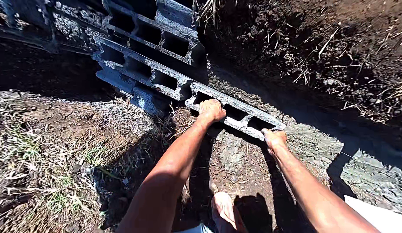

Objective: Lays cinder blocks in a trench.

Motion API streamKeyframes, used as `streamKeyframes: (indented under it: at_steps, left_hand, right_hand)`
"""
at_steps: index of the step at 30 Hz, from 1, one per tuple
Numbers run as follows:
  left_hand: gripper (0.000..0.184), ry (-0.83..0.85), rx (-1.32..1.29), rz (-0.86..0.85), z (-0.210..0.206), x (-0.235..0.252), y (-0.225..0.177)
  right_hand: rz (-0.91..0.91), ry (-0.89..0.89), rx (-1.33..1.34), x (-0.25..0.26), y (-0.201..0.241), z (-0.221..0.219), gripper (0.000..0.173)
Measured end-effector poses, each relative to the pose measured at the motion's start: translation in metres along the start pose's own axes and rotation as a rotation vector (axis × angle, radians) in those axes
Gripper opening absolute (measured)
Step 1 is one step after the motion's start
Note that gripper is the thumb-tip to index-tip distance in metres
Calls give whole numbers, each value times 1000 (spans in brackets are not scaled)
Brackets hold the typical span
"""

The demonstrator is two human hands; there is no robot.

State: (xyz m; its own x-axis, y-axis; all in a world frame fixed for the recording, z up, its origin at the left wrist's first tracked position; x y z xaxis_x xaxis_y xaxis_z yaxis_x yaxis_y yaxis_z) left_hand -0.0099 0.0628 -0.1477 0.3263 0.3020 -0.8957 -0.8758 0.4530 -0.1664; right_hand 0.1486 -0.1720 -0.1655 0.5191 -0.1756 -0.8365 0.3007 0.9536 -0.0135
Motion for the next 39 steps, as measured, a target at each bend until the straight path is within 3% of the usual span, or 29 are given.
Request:
streamKeyframes:
  at_steps: [2, 11, 14, 18, 39]
  left_hand:
    - [49, -41, -23, -1, 10, 7, 4]
    - [51, -50, 15, -71, -2, 6, 13]
    - [53, 10, -2, -36, 14, 6, 13]
    - [51, -46, -33, -25, -5, 3, 13]
    - [56, -12, 26, -65, 1, 9, 19]
  right_hand:
    - [16, 2, -7, 0, 15, 1, 57]
    - [-55, -14, 25, -15, 2, -6, 59]
    - [-4, 1, 31, -13, 15, -6, 60]
    - [-29, 22, -15, -12, 9, 1, 62]
    - [-22, 17, -29, -14, 12, -1, 61]
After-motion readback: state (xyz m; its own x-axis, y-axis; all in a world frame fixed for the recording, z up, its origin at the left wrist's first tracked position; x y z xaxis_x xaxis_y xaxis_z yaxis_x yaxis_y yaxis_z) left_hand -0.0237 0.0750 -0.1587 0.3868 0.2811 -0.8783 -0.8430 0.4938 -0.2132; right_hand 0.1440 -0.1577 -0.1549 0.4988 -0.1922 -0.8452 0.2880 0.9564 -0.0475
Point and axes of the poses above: each hand's wrist, its own x-axis towards the middle knuckle, its own z-axis out of the back of the hand, y = z × x, the point moved 3 cm from there along x, towards the middle knuckle, and after that the axes turned 4 degrees about -z, right-handed, at the moved point
